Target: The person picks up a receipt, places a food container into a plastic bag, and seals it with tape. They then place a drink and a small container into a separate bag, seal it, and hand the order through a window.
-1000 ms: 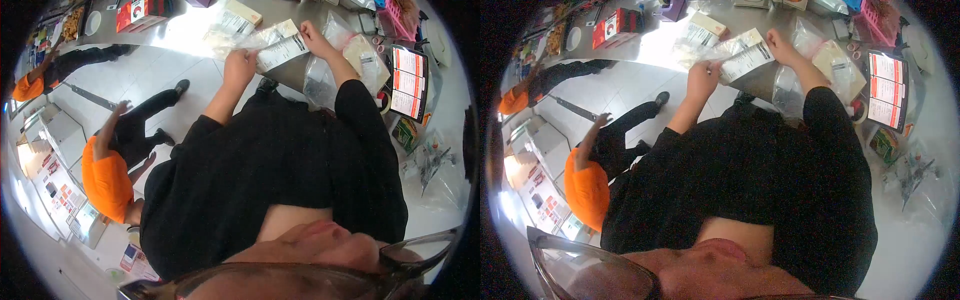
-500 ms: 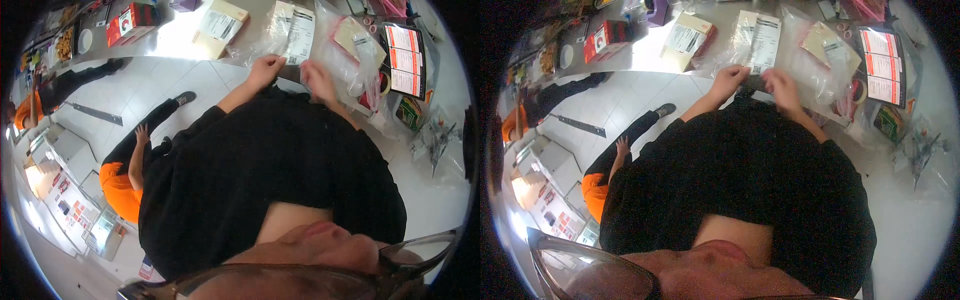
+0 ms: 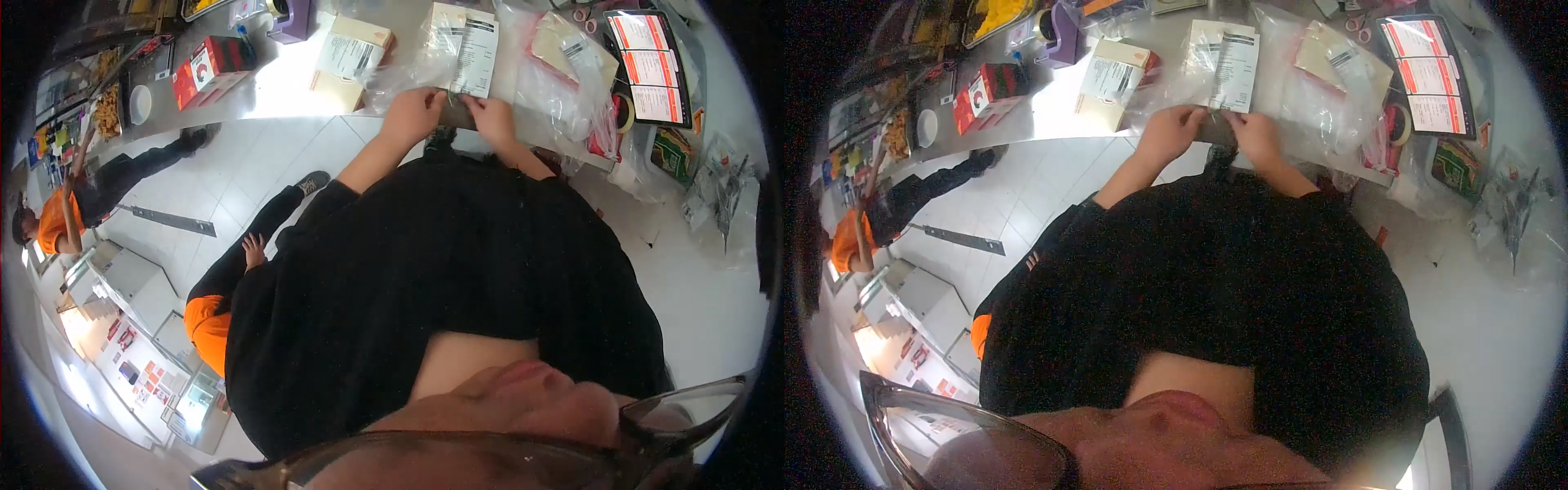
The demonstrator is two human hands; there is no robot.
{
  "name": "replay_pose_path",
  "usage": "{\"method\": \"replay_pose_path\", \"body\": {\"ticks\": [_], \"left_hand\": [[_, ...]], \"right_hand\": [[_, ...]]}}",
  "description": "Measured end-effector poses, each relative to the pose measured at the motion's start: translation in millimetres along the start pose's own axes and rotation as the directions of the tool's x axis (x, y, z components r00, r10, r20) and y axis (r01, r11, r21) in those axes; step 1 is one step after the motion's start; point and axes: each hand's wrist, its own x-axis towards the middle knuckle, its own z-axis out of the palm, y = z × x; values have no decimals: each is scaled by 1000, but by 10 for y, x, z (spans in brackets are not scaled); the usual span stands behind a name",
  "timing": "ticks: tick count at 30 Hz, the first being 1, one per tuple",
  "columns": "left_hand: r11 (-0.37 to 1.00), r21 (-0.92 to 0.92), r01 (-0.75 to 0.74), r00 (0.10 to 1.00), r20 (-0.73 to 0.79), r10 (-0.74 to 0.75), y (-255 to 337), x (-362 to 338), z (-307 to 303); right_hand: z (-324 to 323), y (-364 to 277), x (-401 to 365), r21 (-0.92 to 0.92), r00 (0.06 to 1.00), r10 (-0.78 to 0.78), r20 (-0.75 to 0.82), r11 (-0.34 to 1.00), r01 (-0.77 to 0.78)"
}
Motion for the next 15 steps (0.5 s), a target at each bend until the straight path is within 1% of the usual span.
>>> {"method": "replay_pose_path", "body": {"ticks": [1,3,5,6,7,9,10,11,12,13,14,15], "left_hand": [[997,63,-51,998,-40,54,-3,-16,-94],[971,192,-139,981,-110,162,3,-53,-277],[963,214,-161,972,-136,193,130,-50,-495],[958,225,-176,966,-147,212,198,-35,-597],[942,243,-233,946,-166,277,251,-19,-674],[900,273,-340,893,-207,400,327,31,-764],[878,250,-408,868,-194,458,331,71,-774],[851,225,-474,838,-181,515,320,132,-784],[818,200,-540,803,-168,572,327,162,-789],[764,153,-627,747,-157,645,356,156,-798],[696,110,-709,680,-154,717,402,166,-818],[617,70,-783,603,-154,783,448,181,-841]], "right_hand": [[-82,-75,2,-121,1000,-7,-17,993,5],[-3,197,111,-121,1000,-19,-22,993,17],[8,221,72,-143,1000,-9,-22,990,6],[-81,103,-89,-166,1000,8,-22,986,-12],[-186,-45,-225,-189,999,25,-23,982,-29],[-355,-501,-401,-122,983,-126,-135,986,110],[-425,-745,-445,-97,963,-194,-187,979,178],[-511,-1020,-358,-196,961,-236,-142,959,207],[-497,-1082,-184,-276,953,-292,-79,925,261],[-483,-1144,-10,-347,938,-347,-17,882,320],[-401,-1066,250,-395,906,-418,61,824,407],[-403,-1113,354,-434,864,-483,141,755,492]]}}
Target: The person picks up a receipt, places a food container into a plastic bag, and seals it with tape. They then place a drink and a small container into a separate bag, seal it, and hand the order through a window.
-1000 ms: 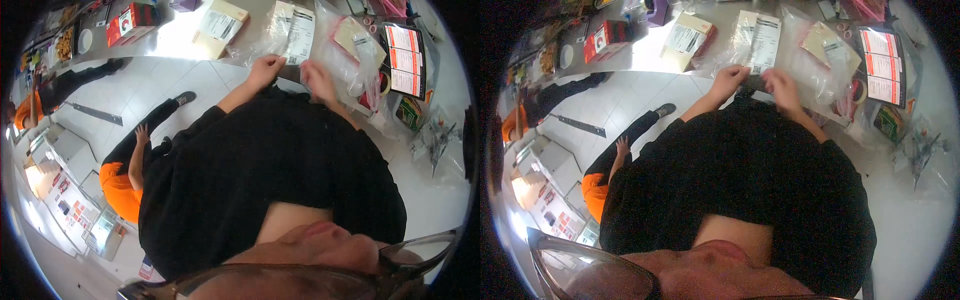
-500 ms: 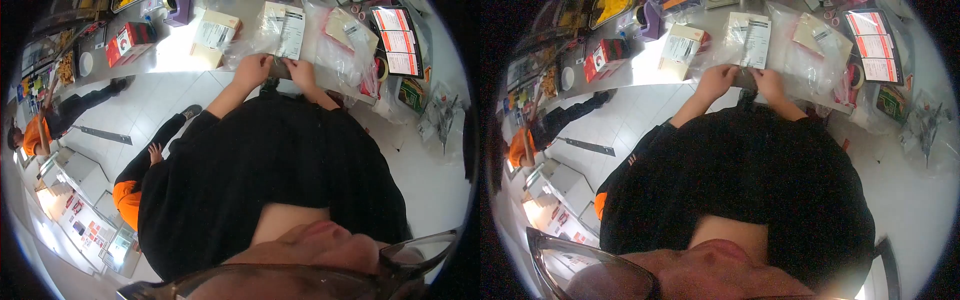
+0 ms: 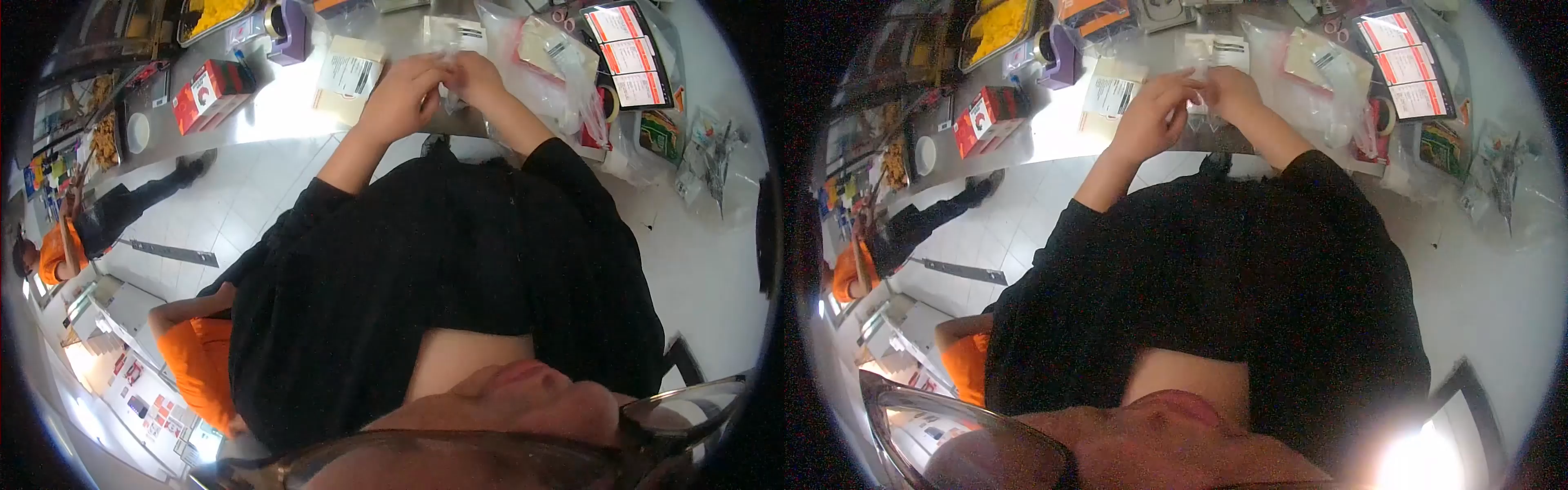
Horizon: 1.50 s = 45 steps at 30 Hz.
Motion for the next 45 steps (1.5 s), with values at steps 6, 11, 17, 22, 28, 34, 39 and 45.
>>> {"method": "replay_pose_path", "body": {"ticks": [6,11,17,22,28,34,39,45], "left_hand": [[340,-818,463,561,-26,-827,-30,100,197],[-75,-595,800,594,803,-35,969,962,427],[667,-672,322,431,731,528,1756,1464,1417],[567,-538,624,111,779,617,2344,1407,1830],[637,-500,587,-83,745,662,2975,1440,2001],[404,-878,257,-562,204,801,4275,1365,1643],[310,-938,153,-687,125,716,4437,1223,1862],[397,-892,219,-562,217,798,3964,1431,1822]], "right_hand": [[-673,214,-608,901,911,413,-16,402,-166],[-1822,-264,-1992,944,695,644,-321,274,182],[-2637,-1086,-4038,480,53,477,-877,872,96],[-2996,-1845,-6006,445,-355,366,-860,879,-172],[-3293,-1577,-8504,-213,212,37,-977,-305,-928],[-2744,-631,-10241,265,-322,168,-932,-290,-919],[-2589,-45,-10726,828,-818,198,-540,301,-473],[-2574,-335,-9911,784,-764,205,-612,283,-552]]}}
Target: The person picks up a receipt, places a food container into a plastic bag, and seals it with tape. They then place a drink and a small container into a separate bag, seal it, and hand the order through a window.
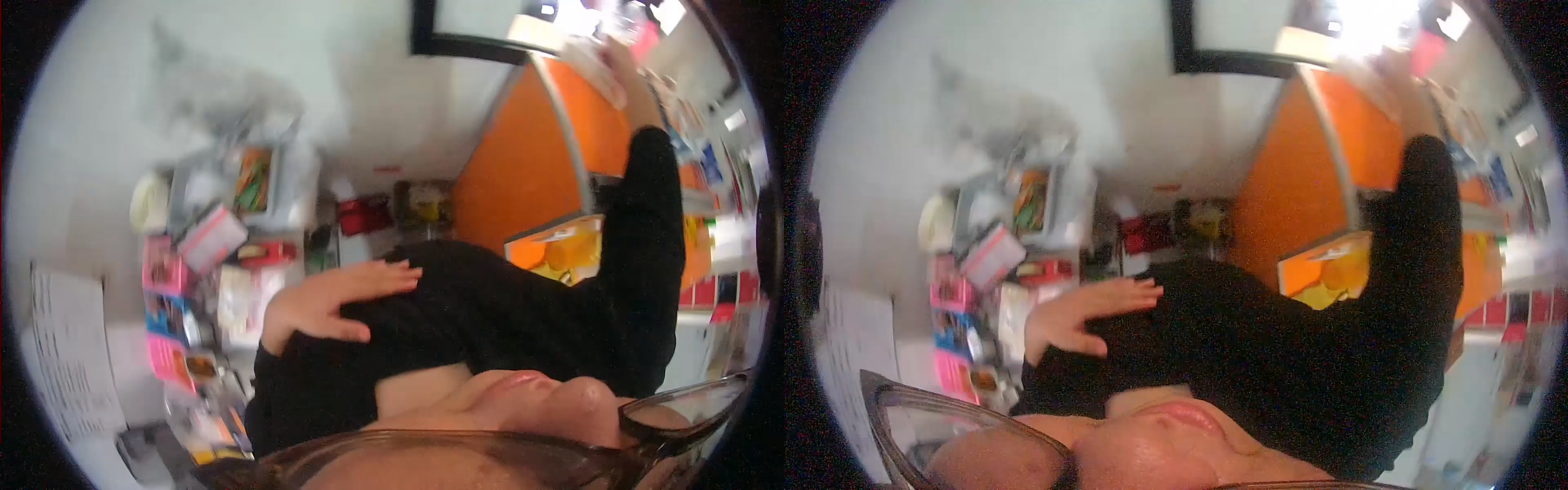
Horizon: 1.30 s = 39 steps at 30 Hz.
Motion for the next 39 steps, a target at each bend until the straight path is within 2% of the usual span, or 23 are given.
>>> {"method": "replay_pose_path", "body": {"ticks": [2,5,9,12,13,15,18,19,20,21,23,24,25,26,27,28,29,30,31,32,33,36,39], "left_hand": [[1000,-5,8,985,-174,-9,-22,-297,99],[997,-67,42,855,-514,-71,-90,-826,318],[958,-175,228,477,-837,-267,-369,-1605,723],[819,-330,469,211,-858,-467,-574,-2133,1093],[763,-358,538,147,-851,-504,-201,-2108,1284],[617,-375,692,67,-818,-571,-227,-2381,1594],[451,-471,758,-81,-754,-651,-256,-2717,1849],[408,-513,756,-135,-730,-670,-257,-2810,1867],[430,-500,752,-167,-775,-609,-330,-2890,1846],[456,-486,746,-198,-815,-544,-412,-2945,1820],[543,-498,676,-293,-858,-422,-693,-3020,1717],[557,-399,728,-255,-912,-320,-869,-3025,1647],[554,-297,778,-212,-954,-214,-1047,-3029,1567],[533,-194,824,-161,-981,-108,-1236,-3060,1498],[423,-146,894,-73,-980,-184,-1456,-3088,1490],[426,-150,892,-44,-968,-249,-1696,-3101,1540],[429,-155,890,-14,-950,-313,-1935,-3114,1590],[533,-217,818,-23,-938,-346,-2137,-3140,1598],[376,-330,866,-42,-797,-603,-2273,-3117,1534],[184,-343,921,-56,-586,-808,-2412,-3093,1472],[154,-419,895,-102,-528,-843,-2523,-3113,1467],[268,-588,763,-213,-619,-756,-2724,-3234,1417],[425,-649,632,-289,-705,-647,-2685,-3208,1515]], "right_hand": [[-121,-40,-387,-111,994,-102,31,988,105],[-310,-115,-703,-208,975,-206,78,954,218],[-157,-734,-1195,-263,937,-347,36,901,344],[21,-1484,-1725,-225,877,-481,-2,854,468],[-220,-1959,-1901,-192,850,-526,-10,835,515],[60,-2601,-2295,-88,805,-591,48,800,593],[751,-3566,-2877,136,703,-547,454,823,552],[949,-3826,-2999,183,546,-517,659,815,550],[1285,-3969,-3109,392,91,-577,812,653,648],[1621,-4110,-3220,631,-386,-502,774,570,526],[2456,-4615,-4008,757,-620,-441,649,455,470],[2950,-4910,-4313,711,-625,-365,690,502,492],[3563,-5070,-4585,764,-605,-476,639,486,425],[4120,-5319,-4813,813,-535,-634,559,290,506],[4800,-5574,-5020,787,-514,-596,616,439,433],[5609,-5776,-5236,805,-504,-628,593,464,370],[6176,-6019,-5435,822,-459,-694,555,375,428],[6933,-6229,-5672,726,-418,-600,682,491,481],[7645,-6350,-5912,611,-367,-490,791,592,526],[8172,-6418,-6156,621,-340,-553,761,468,628],[8574,-6420,-6381,621,-336,-587,736,389,680],[9560,-6404,-7009,618,-370,-624,688,237,750],[9656,-6342,-7281,538,-360,-577,733,169,825]]}}
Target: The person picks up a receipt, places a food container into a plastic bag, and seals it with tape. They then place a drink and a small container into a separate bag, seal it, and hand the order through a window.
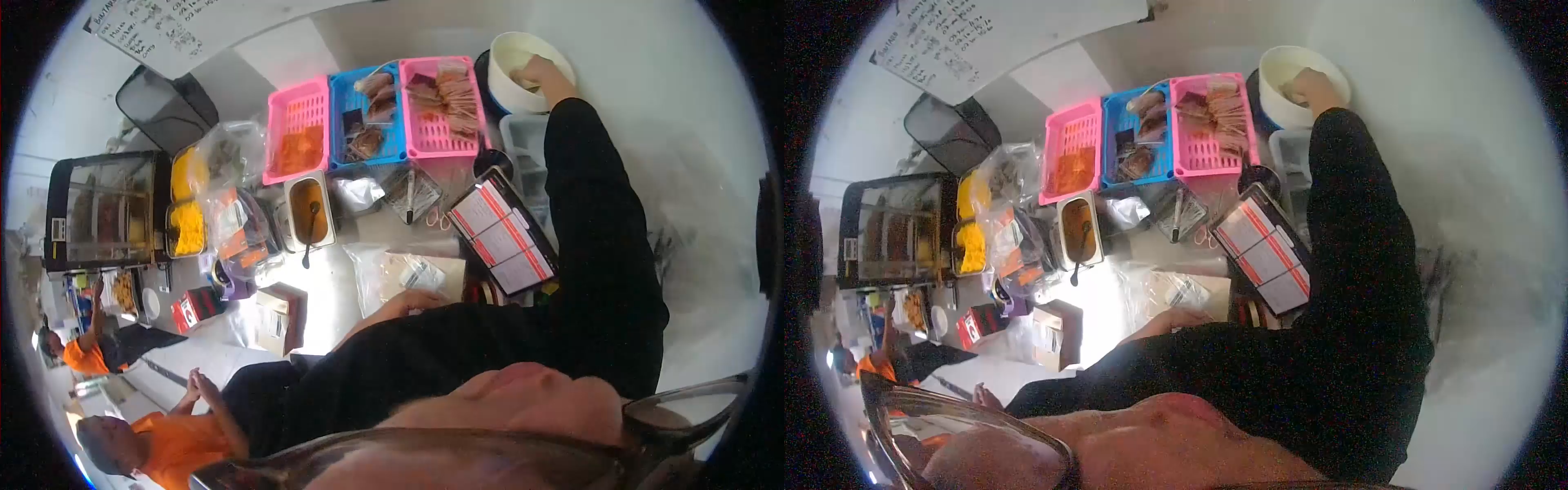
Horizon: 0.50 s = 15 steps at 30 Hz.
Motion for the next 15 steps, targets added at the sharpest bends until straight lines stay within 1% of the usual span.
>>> {"method": "replay_pose_path", "body": {"ticks": [1,3,5,6,7,8,9,10,11,12,13,15], "left_hand": [[998,-55,-8,1000,-27,7,9,-7,-14],[987,-155,-46,996,-83,33,37,-34,-13],[965,-241,-103,988,-139,70,69,-81,-64],[949,-284,-137,981,-171,90,93,-112,-102],[928,-331,-169,972,-212,101,129,-165,-139],[905,-376,-201,961,-255,108,155,-228,-186],[876,-415,-246,946,-301,123,199,-285,-280],[846,-453,-281,929,-350,121,249,-383,-348],[811,-493,-315,913,-389,118,291,-467,-431],[788,-513,-340,905,-405,127,307,-540,-465],[772,-523,-361,896,-424,132,327,-619,-474],[817,-394,-422,876,-408,256,113,-582,-338]], "right_hand": [[-56,-68,44,-18,995,-1,97,1000,2],[-100,-64,124,-67,954,12,298,998,9],[-169,9,8,-87,985,-82,154,992,96],[-199,98,191,-254,975,-138,172,950,179],[-301,204,228,-249,993,-121,3,961,118],[-423,292,242,-224,981,-101,-167,973,62],[-561,306,1,-190,915,-132,-382,980,62],[-684,338,-227,-159,801,-157,-578,984,78],[-796,330,-436,-145,713,-167,-681,985,92],[-880,342,-623,-131,652,-156,-742,988,88],[-967,347,-767,-130,654,-116,-748,991,26],[-1141,274,-1019,-116,673,-11,-740,987,-111]]}}
